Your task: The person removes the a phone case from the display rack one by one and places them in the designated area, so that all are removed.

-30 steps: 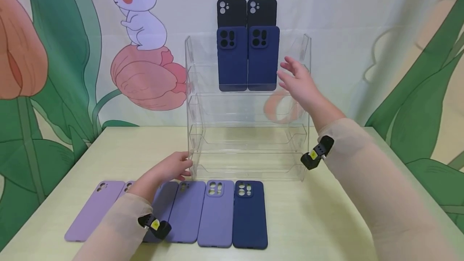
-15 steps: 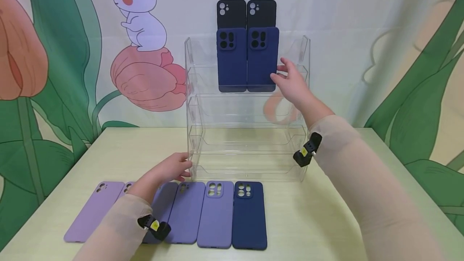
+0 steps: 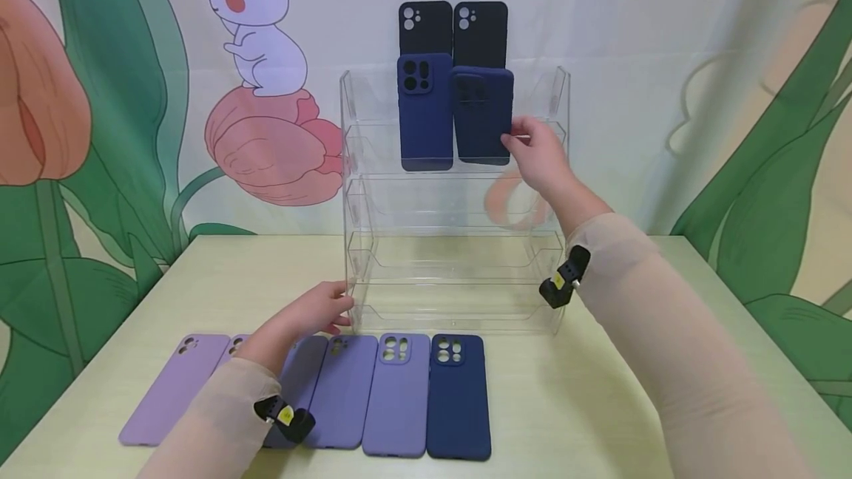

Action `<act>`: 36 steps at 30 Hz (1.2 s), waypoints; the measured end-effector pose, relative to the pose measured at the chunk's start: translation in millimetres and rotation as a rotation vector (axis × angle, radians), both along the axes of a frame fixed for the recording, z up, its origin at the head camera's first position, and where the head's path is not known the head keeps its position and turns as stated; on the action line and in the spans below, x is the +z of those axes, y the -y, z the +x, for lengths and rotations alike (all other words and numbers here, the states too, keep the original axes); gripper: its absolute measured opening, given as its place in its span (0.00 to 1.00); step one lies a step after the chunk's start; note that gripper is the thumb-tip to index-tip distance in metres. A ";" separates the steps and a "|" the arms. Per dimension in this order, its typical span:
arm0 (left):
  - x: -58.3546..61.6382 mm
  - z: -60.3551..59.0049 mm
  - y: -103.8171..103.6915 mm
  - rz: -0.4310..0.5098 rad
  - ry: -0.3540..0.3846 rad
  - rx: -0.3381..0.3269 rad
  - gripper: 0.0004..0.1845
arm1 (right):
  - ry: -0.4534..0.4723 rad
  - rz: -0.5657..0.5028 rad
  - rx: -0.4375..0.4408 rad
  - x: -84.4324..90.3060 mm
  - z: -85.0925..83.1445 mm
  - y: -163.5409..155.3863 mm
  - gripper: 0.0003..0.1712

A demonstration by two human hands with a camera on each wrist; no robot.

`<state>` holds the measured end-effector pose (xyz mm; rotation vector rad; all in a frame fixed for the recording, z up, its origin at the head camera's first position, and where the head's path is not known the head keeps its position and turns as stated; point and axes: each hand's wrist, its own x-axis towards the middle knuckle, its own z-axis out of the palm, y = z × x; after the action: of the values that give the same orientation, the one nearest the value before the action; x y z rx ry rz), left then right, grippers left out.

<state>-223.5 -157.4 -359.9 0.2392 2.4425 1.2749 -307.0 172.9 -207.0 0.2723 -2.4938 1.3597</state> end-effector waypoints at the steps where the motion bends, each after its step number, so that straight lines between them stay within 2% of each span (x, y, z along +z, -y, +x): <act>1: 0.1 0.1 0.0 0.001 0.001 0.002 0.24 | -0.001 0.003 0.004 -0.1 0.4 -1.4 0.18; 5: 0.9 0.3 -0.2 0.001 0.004 0.007 0.24 | -0.050 0.010 -0.003 1.4 3.3 -7.1 0.18; 9: 1.1 0.9 -0.2 -0.002 0.004 0.012 0.25 | -0.112 -0.050 -0.005 2.5 6.4 -10.9 0.18; 13: 1.2 1.2 -0.2 -0.007 0.008 0.013 0.24 | -0.132 -0.103 0.019 2.2 12.5 -12.5 0.17; 24: 3.2 0.1 -1.5 -0.001 0.016 0.001 0.24 | -0.078 -0.110 0.058 -10.6 36.7 -20.5 0.18; 32: 2.3 0.1 -1.1 0.003 0.014 -0.001 0.24 | -0.020 -0.118 0.088 -27.0 56.5 -28.0 0.19; 36: 1.1 -0.6 -1.4 0.000 0.010 -0.001 0.24 | 0.014 -0.088 0.084 -38.0 66.2 -33.3 0.19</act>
<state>-224.1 -156.0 -358.8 0.2332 2.4331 1.2729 -240.8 206.2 -245.0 0.3534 -2.4513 1.5049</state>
